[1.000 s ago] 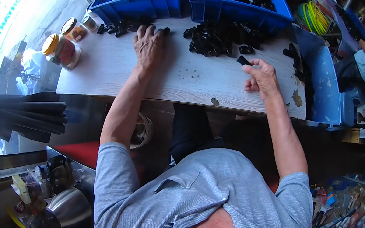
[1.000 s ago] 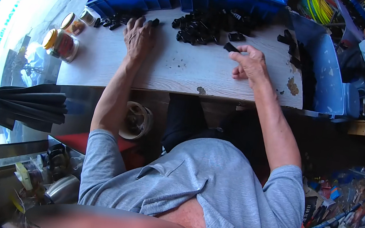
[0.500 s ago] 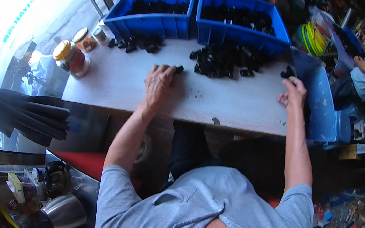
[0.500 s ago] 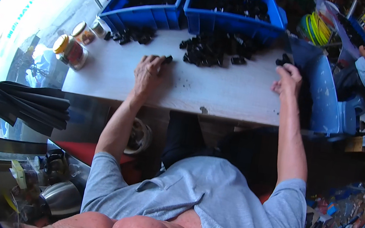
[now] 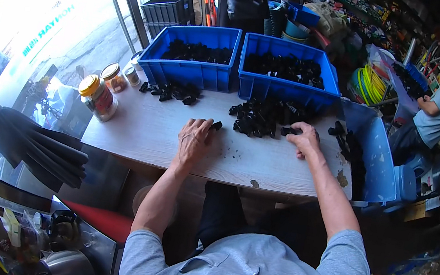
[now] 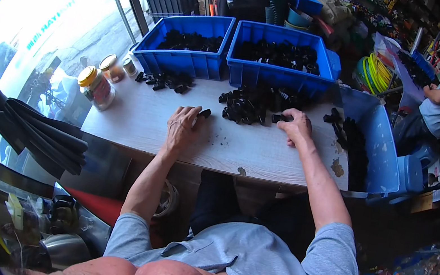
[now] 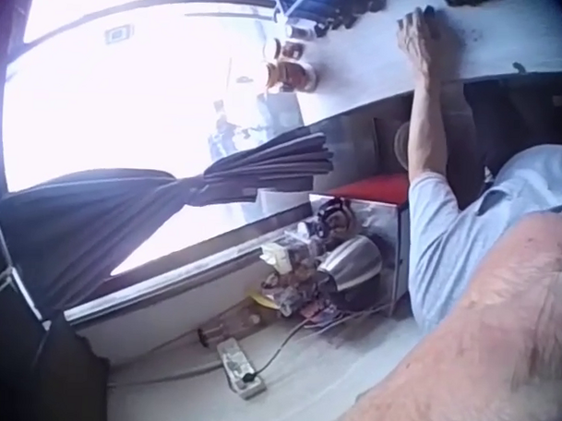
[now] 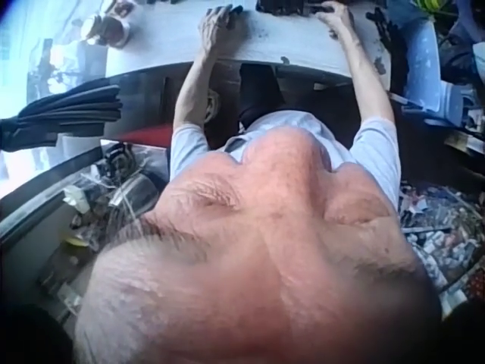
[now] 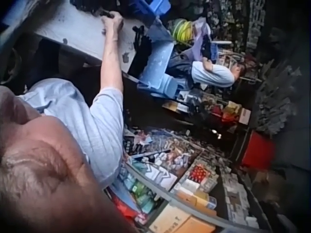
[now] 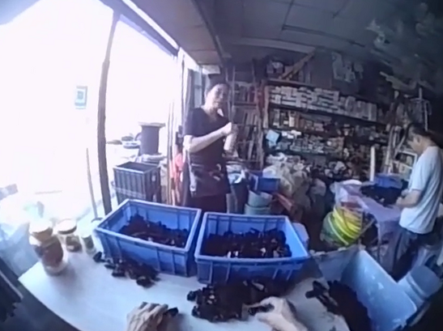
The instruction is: The recorder is assembling small black mechanical components by hand at a workbench.
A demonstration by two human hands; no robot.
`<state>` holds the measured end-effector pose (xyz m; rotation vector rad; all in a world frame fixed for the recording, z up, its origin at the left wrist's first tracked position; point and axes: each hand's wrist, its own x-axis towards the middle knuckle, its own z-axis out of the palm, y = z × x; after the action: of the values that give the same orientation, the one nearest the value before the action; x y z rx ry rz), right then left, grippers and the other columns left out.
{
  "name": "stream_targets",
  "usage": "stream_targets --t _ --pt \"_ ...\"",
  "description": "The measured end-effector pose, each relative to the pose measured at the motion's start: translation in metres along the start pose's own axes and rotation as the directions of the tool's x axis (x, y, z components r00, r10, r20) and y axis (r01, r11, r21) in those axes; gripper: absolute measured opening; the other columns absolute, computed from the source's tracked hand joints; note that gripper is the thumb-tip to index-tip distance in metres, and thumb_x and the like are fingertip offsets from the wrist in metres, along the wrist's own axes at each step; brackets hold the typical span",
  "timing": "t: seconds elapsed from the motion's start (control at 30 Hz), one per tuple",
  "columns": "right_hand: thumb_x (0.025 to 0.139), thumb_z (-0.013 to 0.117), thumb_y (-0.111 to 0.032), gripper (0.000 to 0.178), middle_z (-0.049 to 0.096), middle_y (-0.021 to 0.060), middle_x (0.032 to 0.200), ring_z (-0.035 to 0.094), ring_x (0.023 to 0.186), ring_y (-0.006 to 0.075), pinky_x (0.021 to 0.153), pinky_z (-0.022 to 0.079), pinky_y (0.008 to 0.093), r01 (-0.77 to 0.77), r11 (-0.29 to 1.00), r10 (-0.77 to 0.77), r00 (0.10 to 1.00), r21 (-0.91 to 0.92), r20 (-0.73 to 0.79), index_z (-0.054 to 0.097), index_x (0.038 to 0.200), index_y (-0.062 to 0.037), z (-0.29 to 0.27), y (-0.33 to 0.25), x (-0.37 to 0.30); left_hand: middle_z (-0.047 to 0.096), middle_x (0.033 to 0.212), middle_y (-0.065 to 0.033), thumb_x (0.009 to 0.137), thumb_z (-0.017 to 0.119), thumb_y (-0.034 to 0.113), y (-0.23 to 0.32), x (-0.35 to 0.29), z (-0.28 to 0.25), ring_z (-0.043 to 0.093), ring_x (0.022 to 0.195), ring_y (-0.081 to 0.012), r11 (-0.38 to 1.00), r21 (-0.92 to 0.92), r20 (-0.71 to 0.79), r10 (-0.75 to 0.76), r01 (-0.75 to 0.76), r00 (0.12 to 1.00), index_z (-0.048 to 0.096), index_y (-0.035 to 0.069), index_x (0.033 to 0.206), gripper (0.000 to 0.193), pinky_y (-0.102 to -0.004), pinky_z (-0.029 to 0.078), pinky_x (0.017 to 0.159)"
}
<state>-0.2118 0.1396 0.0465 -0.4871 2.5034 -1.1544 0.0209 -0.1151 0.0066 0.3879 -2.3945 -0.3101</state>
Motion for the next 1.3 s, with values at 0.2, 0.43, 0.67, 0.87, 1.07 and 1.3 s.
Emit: stream_targets --t 0.2,0.43,0.67,0.87,1.07,1.3 --pt "0.081 0.080 -0.025 0.034 0.065 0.0072 0.070 0.059 0.045 0.0151 0.040 0.051 0.0312 -0.016 1.000 0.016 1.000 -0.016 0.001 0.069 0.106 -0.0057 -0.005 0.001 -0.005 0.072 0.106 -0.0135 0.085 0.074 0.007 0.026 -0.004 -0.003 0.066 0.097 -0.0333 0.977 -0.169 -0.146 0.105 -0.130 0.984 0.071 0.004 0.110 0.026 -0.0413 0.055 0.085" --pt "0.085 0.076 -0.031 0.030 0.054 0.0037 0.054 0.057 0.041 0.0158 0.038 0.047 0.0319 -0.146 0.976 0.063 0.901 0.163 0.430 0.070 0.093 -0.0029 -0.007 -0.008 -0.048 0.065 0.124 -0.0168 0.086 0.071 0.013 0.121 -0.017 0.034 0.059 0.114 -0.0364 0.927 -0.314 0.049 0.233 -0.207 0.971 0.066 0.007 0.122 0.037 -0.0429 0.052 0.096" --pt "0.091 0.073 -0.036 0.027 0.051 0.0033 0.052 0.056 0.038 0.0185 0.034 0.043 0.0339 -0.165 0.966 0.067 0.900 0.196 0.430 0.070 0.093 -0.0093 0.004 0.013 -0.035 0.066 0.099 -0.0107 0.091 0.067 0.018 0.120 0.003 0.065 0.060 0.096 -0.0319 0.931 -0.266 0.127 0.291 -0.250 0.948 0.068 0.011 0.103 0.014 -0.0417 0.051 0.081" --pt "0.094 0.070 -0.035 0.030 0.049 0.0020 0.054 0.054 0.039 0.0145 0.035 0.045 0.0287 -0.168 0.964 0.094 0.941 0.206 0.326 0.068 0.107 -0.0078 0.012 0.006 -0.041 0.068 0.097 -0.0124 0.091 0.068 0.023 0.119 0.009 0.058 0.062 0.094 -0.0343 0.951 -0.262 0.147 0.207 -0.164 0.967 0.070 0.008 0.099 0.018 -0.0428 0.052 0.081" --pt "0.087 0.078 -0.029 0.039 0.055 0.0011 0.058 0.052 0.041 0.0109 0.036 0.043 0.0261 -0.069 0.969 0.014 0.974 0.236 0.228 0.066 0.116 -0.0064 0.016 -0.004 -0.064 0.070 0.117 -0.0140 0.090 0.070 0.018 0.064 0.000 0.025 0.064 0.106 -0.0343 0.988 -0.135 -0.164 -0.091 0.069 0.982 0.069 0.007 0.118 0.030 -0.0403 0.053 0.090" --pt "0.082 0.081 -0.018 0.038 0.055 -0.0004 0.059 0.051 0.040 0.0097 0.035 0.039 0.0248 -0.034 0.996 0.011 0.965 0.080 0.260 0.067 0.116 -0.0076 0.019 -0.010 -0.061 0.072 0.113 -0.0124 0.088 0.068 0.007 0.016 -0.005 0.008 0.065 0.105 -0.0340 0.984 0.173 0.149 -0.078 0.052 0.986 0.067 0.007 0.123 0.035 -0.0419 0.053 0.091"
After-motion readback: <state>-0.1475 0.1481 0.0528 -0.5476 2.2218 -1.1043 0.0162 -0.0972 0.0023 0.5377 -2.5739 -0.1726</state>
